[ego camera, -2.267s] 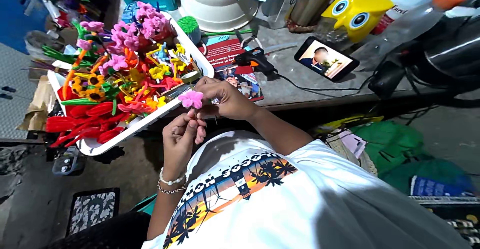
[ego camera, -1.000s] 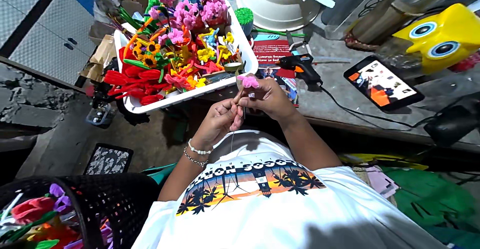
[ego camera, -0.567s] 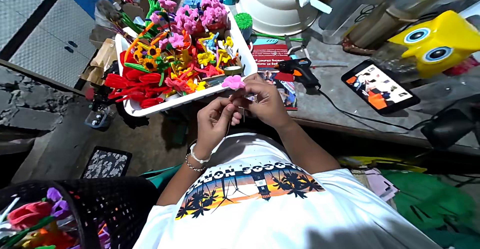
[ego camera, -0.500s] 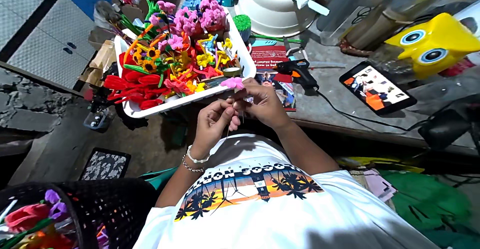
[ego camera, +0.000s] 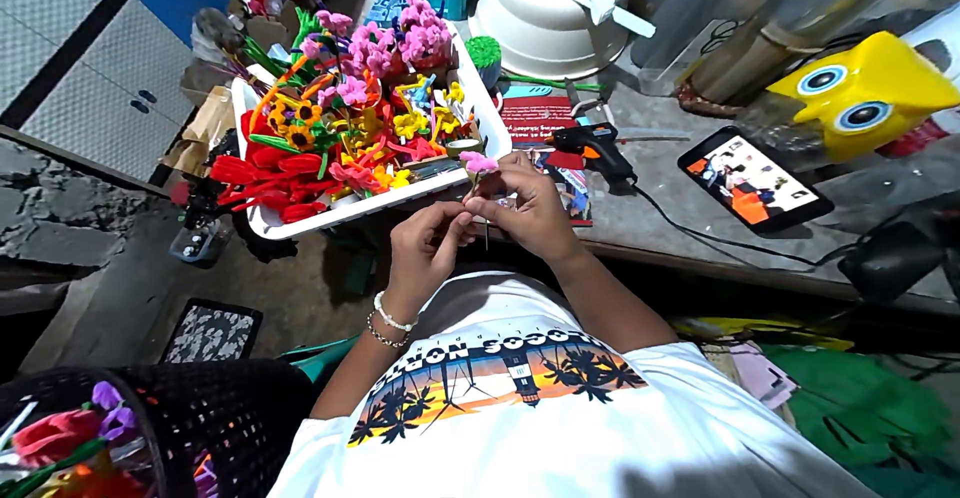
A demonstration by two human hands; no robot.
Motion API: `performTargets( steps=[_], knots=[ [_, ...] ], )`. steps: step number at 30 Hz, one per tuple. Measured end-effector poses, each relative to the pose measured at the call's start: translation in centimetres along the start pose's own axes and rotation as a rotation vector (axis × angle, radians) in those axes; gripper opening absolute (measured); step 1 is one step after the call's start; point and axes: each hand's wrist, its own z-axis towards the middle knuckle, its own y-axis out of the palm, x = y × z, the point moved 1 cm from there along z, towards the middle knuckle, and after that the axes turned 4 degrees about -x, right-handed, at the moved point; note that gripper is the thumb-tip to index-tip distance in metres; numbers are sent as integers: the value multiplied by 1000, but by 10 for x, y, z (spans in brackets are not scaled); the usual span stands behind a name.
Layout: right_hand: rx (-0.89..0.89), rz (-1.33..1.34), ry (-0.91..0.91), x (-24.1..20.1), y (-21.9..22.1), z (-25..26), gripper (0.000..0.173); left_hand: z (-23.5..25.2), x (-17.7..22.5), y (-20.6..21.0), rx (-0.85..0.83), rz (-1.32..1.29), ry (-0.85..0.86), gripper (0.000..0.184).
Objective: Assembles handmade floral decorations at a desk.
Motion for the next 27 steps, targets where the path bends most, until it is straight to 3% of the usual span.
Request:
performTargets(
  steps=[2, 6, 10, 14, 16, 20, 23, 27],
  knots=[
    [-18, 21, -1, 0, 2, 0, 12, -1, 1, 0, 11, -102, -27, 12],
    [-122, 251, -21, 0, -1, 2, 8, -1, 3, 0, -44, -573, -213, 7],
    [-206, 395, -37, 3, -6, -1, 10, -2, 1, 3, -228, -888, -320, 9],
    [-208, 223, -56, 3, -17, -9, 15, 1, -4, -7, -347, -393, -99, 22],
    [-184, 165, -74, 6, -25, -14, 17, 5, -8, -14, -306, -127, -24, 29],
    [-88, 83, -45, 12, -45, -18, 14, 35, -11, -30, -193, 328, -26, 21],
    [-40, 91, -47, 14, -54, -16, 15, 71, -18, -32, -253, 542, -47, 18],
    [53, 306, -115, 13, -71, -17, 19, 123, -35, -20, -439, 708, -130, 18]
  ],
)
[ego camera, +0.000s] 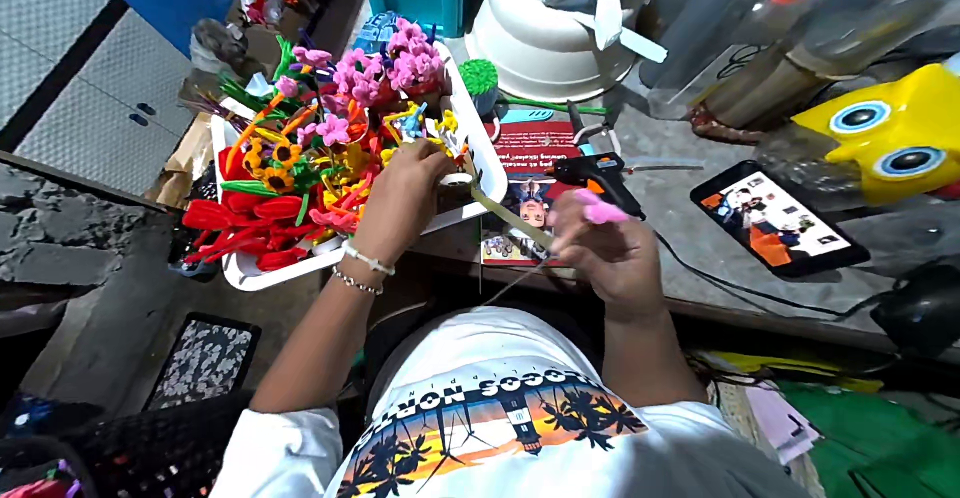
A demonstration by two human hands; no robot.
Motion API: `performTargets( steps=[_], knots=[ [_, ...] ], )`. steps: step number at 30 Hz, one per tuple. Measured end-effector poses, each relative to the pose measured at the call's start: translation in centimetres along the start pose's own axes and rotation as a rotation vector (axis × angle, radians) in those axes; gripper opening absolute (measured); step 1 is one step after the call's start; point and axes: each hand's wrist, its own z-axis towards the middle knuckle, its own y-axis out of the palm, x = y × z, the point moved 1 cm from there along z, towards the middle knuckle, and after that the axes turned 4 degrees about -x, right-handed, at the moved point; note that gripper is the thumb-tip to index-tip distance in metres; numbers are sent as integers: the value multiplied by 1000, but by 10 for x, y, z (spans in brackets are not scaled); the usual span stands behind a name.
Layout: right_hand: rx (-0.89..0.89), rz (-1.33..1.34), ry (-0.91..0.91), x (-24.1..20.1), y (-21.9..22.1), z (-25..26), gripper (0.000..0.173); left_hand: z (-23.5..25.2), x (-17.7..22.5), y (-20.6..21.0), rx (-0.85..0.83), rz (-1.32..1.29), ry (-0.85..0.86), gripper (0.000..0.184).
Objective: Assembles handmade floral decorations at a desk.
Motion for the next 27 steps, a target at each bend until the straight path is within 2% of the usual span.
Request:
performTargets(
  steps=[1, 4, 6, 8, 12, 18, 22, 27],
  knots=[
    [22, 48, -40, -3, -6, 0, 22, 14, -4, 3, -59, 40, -4, 18],
    [72, 87, -134, -10, -24, 3, 11, 38, -11, 13, -241, 95, 27, 14],
    [85, 12, -157, -13, -32, 6, 9, 39, -7, 13, -316, 100, 3, 21],
    [82, 9, -147, -11, -35, 6, 10, 33, 0, 5, -307, 62, 2, 23],
    [48, 219, -100, -2, -32, 5, 12, 27, -10, 2, -322, -30, 14, 18],
    [-23, 446, -59, 0, -22, 7, 14, 44, -11, 8, -294, 200, -84, 17],
    [-72, 357, -49, -3, -15, 5, 13, 61, -14, 14, -385, 184, -105, 15],
    [-64, 258, -75, -11, -11, 11, 18, 69, -16, 21, -378, 175, 4, 8]
  ],
)
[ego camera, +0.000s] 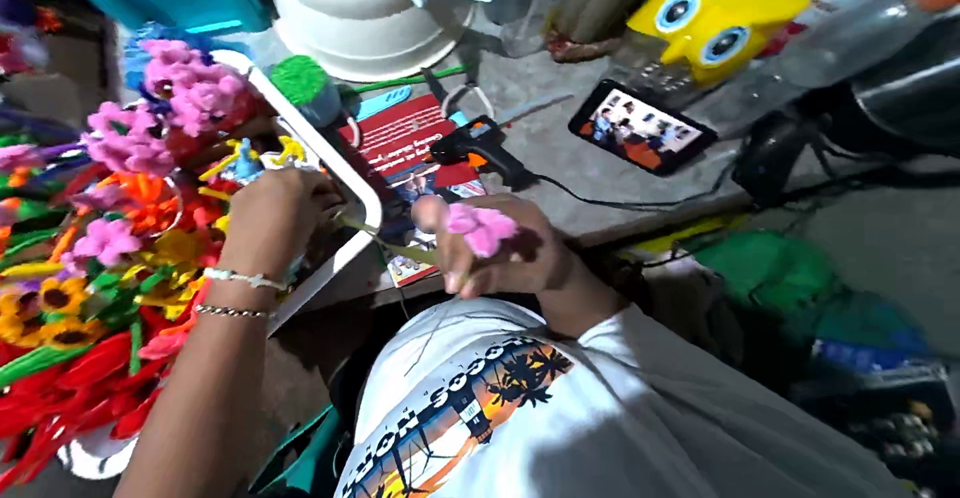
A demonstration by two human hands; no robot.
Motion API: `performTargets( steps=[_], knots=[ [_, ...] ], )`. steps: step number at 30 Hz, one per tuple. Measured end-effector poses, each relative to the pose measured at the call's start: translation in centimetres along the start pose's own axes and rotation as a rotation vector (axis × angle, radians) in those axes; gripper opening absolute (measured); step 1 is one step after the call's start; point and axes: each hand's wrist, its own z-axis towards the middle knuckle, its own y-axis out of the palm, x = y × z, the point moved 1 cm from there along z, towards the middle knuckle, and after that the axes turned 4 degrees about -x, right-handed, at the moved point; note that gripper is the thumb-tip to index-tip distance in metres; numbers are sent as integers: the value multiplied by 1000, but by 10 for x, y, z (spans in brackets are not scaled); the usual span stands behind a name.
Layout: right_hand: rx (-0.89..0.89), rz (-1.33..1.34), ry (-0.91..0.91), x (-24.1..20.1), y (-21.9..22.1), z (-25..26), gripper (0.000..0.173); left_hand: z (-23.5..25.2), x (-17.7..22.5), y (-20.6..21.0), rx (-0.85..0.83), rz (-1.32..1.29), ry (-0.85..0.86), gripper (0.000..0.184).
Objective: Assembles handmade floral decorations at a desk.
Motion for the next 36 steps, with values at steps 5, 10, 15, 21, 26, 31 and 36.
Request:
performTargets(
  steps=[5, 10, 15, 21, 26, 31, 36],
  knots=[
    [-26, -43, -13, 2, 8, 3, 22, 5, -11, 0, -68, 15, 28, 11],
    [-13, -97, -4, 7, 12, 2, 25, -22, -3, -18, 243, -177, 6, 22],
    [105, -209, 54, 13, 19, 5, 23, -79, 21, -16, 445, -443, -2, 29],
    [30, -513, 46, 18, 40, 11, 15, -127, 78, 7, 563, -266, 135, 18],
    [-17, -588, 38, 15, 58, 6, 15, -150, 88, 21, 688, -272, 18, 19],
    [-82, -579, 49, 9, 74, 2, 13, -167, 99, 25, 752, -125, -30, 20],
    [-71, -527, 52, 8, 84, 1, 10, -177, 100, 29, 788, -163, 18, 19]
  ],
)
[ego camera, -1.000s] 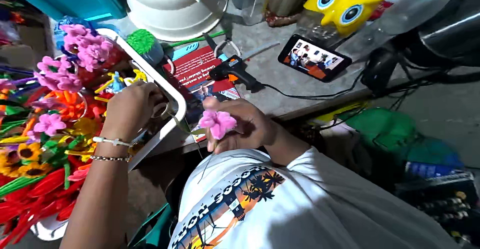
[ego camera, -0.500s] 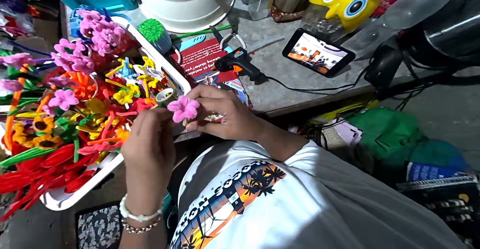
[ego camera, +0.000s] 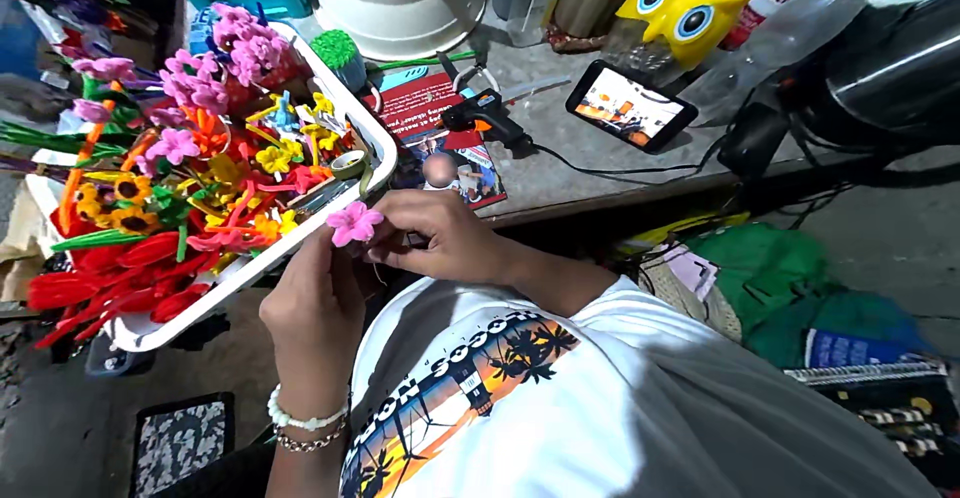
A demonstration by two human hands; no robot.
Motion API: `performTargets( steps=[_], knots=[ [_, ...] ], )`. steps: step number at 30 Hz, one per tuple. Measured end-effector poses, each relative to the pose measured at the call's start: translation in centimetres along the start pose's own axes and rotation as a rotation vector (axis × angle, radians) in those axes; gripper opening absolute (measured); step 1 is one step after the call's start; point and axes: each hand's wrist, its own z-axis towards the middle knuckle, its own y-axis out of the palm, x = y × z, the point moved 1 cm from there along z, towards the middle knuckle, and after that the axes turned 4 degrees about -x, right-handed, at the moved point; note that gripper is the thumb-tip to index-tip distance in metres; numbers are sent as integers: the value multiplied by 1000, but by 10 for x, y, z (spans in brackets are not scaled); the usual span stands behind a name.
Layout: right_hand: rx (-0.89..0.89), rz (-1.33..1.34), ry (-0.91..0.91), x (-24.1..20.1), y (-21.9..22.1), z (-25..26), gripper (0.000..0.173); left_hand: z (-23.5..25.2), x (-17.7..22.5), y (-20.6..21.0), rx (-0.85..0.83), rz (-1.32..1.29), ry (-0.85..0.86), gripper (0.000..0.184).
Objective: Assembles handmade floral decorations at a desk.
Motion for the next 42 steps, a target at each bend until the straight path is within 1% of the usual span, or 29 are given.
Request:
performTargets(
  steps=[3, 6, 9, 11, 15, 17, 19, 21, 24, 26, 29, 31, 34, 35, 39, 40, 42],
  knots=[
    [34, -42, 6, -4, -2, 1, 13, -1, -1, -3, -17, 22, -13, 24],
    [14, -105, 24, -2, -2, 1, 13, -4, 0, -5, -65, 52, -19, 31],
    [19, -128, 40, 1, 2, 1, 12, -7, -3, -3, -127, 14, 6, 31],
    [1, -130, 29, 4, 1, 1, 9, -10, -6, 0, -122, -37, 11, 31],
    [-54, -89, 36, 6, -1, 1, 8, -10, -7, -1, -99, -114, -54, 38],
    [-73, -83, 47, 9, 0, -1, 9, -9, -7, -1, -92, -101, -44, 40],
    [-54, -71, 72, 14, 1, -3, 9, -7, -7, 0, -90, -132, -38, 40],
    [3, 5, 137, 17, 2, -3, 11, -6, -8, 0, -76, -242, -44, 46],
    [79, 246, 250, 21, 3, -3, 13, -1, -16, 4, 21, -452, -77, 52],
    [109, 418, 284, 25, 6, -5, 13, -2, -25, 8, 30, -664, -172, 52],
    [123, 584, 337, 25, 10, -5, 11, -8, -32, 12, -28, -1060, -362, 43],
    [105, 618, 349, 26, 13, -5, 11, -10, -32, 13, -30, -1168, -397, 36],
    [77, 560, 323, 26, 15, -6, 11, -14, -32, 13, 26, -1132, -377, 30],
    [65, 482, 297, 26, 13, -6, 12, -14, -32, 11, 51, -1095, -363, 29],
    [27, 34, 128, 21, 10, -4, 14, -14, -29, 4, 148, -840, -273, 19],
    [12, -37, 105, 19, 10, -3, 13, -14, -28, 2, 158, -795, -262, 18],
    [-16, -89, 98, 15, 11, -3, 12, -14, -24, 0, 137, -779, -282, 18]
  ],
)
